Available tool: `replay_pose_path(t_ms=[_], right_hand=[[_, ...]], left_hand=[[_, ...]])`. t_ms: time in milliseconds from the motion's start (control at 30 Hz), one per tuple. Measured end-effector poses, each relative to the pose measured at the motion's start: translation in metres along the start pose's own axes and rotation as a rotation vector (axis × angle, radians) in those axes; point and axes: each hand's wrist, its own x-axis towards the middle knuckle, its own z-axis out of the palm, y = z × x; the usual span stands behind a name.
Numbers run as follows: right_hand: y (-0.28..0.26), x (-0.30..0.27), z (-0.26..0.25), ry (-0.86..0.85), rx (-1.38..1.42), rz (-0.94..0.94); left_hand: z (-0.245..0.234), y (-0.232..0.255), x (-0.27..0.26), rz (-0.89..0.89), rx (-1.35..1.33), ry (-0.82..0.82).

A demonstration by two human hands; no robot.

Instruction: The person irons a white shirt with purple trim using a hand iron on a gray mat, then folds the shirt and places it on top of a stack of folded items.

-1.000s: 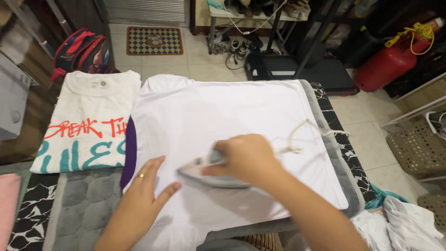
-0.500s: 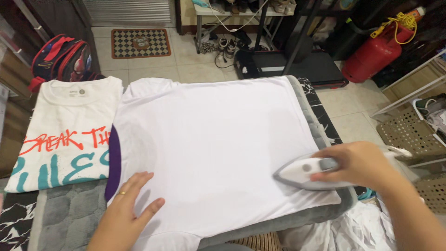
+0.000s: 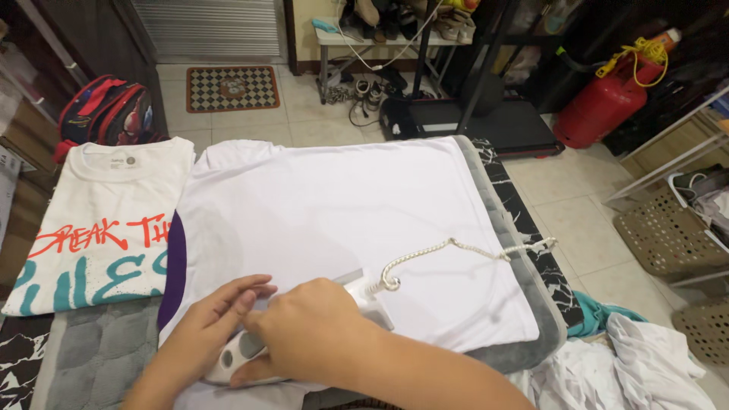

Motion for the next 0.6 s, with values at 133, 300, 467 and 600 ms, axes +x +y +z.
replay_pose_path(t_ms=[133,300,467,600], right_hand=[[0.023,-0.025,-0.008,0.031,0.074,0.062],[0.081,-0.098,-0.031,0.06,0.113,0.294],[0.138,-0.161,-0.054,-0.113,0.041,0.93],[0.18,-0.198,-0.06,0.022,-0.071,1.09]], left_hand=[[-0.002,-0.006,-0.001,0.107,0.2,-0.039],[-0.001,-0.006,-0.003,0.091,0.309,-0.025],[-0.009,-0.03,0.002,0.117,0.362,-0.065],[-0.023,-0.062,0.008,0.212,0.535,-0.071]])
